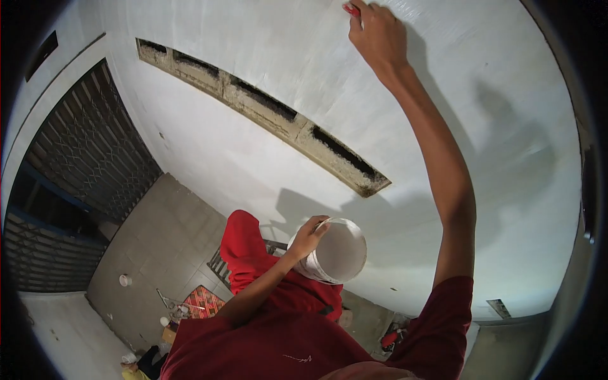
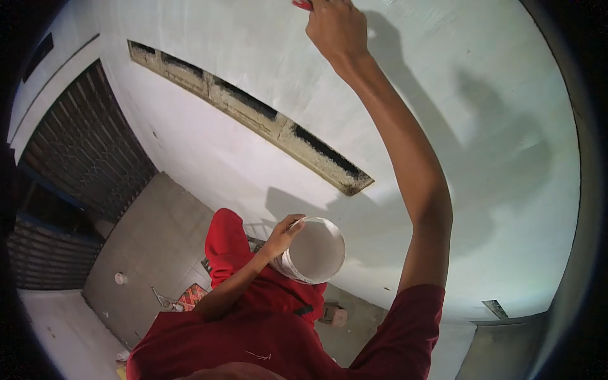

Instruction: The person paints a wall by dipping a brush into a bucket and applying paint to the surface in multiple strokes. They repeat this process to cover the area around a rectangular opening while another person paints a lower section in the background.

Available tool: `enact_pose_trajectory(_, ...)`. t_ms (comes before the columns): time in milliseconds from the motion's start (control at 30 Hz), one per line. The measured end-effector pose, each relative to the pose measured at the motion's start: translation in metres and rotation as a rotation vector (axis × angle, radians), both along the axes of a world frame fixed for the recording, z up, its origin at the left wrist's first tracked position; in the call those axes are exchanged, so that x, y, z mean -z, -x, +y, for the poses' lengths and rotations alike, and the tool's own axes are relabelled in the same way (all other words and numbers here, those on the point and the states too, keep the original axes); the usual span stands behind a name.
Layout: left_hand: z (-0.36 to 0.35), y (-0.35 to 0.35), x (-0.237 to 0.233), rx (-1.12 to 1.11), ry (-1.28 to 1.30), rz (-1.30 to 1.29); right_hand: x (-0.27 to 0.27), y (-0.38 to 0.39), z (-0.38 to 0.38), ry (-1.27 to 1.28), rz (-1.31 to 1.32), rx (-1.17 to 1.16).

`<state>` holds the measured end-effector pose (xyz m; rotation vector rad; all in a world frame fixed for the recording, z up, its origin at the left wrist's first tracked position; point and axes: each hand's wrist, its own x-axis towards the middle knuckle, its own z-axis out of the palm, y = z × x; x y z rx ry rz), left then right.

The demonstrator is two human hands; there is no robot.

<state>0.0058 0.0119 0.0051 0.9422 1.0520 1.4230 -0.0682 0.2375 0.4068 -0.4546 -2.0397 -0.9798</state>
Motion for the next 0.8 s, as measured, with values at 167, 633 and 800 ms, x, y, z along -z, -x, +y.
enact_pose_trajectory(167,-0.002,0.004,-0.011,-0.001,0.017,0.045,0.061,0.007,-0.004,0.021,-0.104,0.057)
enact_pose_trajectory(633,-0.002,0.001,-0.006,0.001,-0.005,-0.029,0.030,-0.021,0.022,0.445,0.094,-0.100)
enact_pose_trajectory(800,0.004,0.002,-0.006,-0.013,-0.015,-0.004,-0.039,-0.009,-0.029,-0.191,-0.029,-0.191)
